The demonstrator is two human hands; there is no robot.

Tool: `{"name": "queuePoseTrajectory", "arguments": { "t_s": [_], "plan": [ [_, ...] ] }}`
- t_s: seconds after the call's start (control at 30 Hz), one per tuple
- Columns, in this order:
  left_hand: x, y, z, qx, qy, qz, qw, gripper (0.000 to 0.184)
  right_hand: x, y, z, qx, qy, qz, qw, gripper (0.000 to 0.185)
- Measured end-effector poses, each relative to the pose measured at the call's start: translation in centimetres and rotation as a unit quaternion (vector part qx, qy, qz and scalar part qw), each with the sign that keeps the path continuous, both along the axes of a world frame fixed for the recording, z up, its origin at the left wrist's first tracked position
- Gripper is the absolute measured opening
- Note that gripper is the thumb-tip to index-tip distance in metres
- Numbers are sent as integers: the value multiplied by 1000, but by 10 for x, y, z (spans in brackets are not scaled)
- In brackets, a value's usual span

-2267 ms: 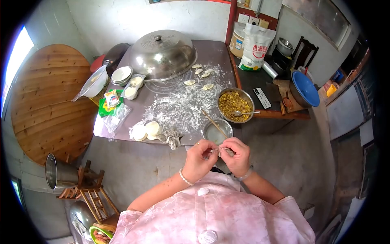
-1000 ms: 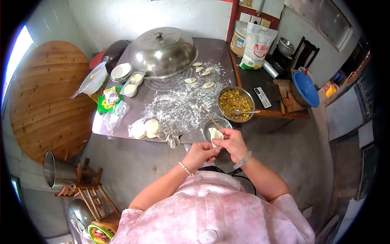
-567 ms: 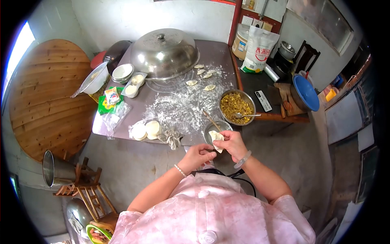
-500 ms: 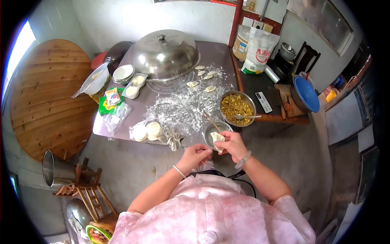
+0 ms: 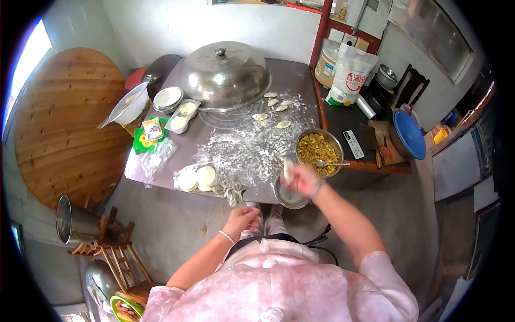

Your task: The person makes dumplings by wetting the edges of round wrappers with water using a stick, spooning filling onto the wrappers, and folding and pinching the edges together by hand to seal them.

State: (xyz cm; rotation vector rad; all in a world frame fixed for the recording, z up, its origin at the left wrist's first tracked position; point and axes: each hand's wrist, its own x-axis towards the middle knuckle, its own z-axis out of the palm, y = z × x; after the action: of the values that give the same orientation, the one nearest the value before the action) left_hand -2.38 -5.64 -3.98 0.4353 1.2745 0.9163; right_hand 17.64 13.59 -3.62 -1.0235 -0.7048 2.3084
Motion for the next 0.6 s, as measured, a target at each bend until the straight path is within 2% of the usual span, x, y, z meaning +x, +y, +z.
{"name": "queuePoseTrajectory", "arguments": {
  "t_s": [0.03, 0.07, 0.1, 0.13, 0.2, 0.43, 0.6],
  "plan": [
    [-1, 1, -1, 0, 5, 1, 1000, 17, -13, 26, 16, 29, 13, -53, 998, 26],
    [-1, 2, -2, 1, 10, 2, 1000, 16, -18, 54, 23, 76, -27, -70, 994, 32],
    [1, 3, -2, 5, 6, 3, 1000, 16, -25, 69, 45, 53, -108, -86, 989, 38],
    [2, 4, 0, 9, 4, 2, 1000, 16, -32, 74, 62, 50, -181, -81, 979, 42],
    [-2, 8, 6, 13, 7, 3, 1000, 15, -36, 71, 54, 124, -236, -40, 963, 42],
    [-12, 0, -10, 2, 28, 25, 999, 13, -1, 21, 24, 77, -207, -39, 975, 29],
    [-21, 1, -16, 8, 55, 64, 996, 18, 27, -2, 41, 103, -196, -14, 975, 20]
  ]
}}
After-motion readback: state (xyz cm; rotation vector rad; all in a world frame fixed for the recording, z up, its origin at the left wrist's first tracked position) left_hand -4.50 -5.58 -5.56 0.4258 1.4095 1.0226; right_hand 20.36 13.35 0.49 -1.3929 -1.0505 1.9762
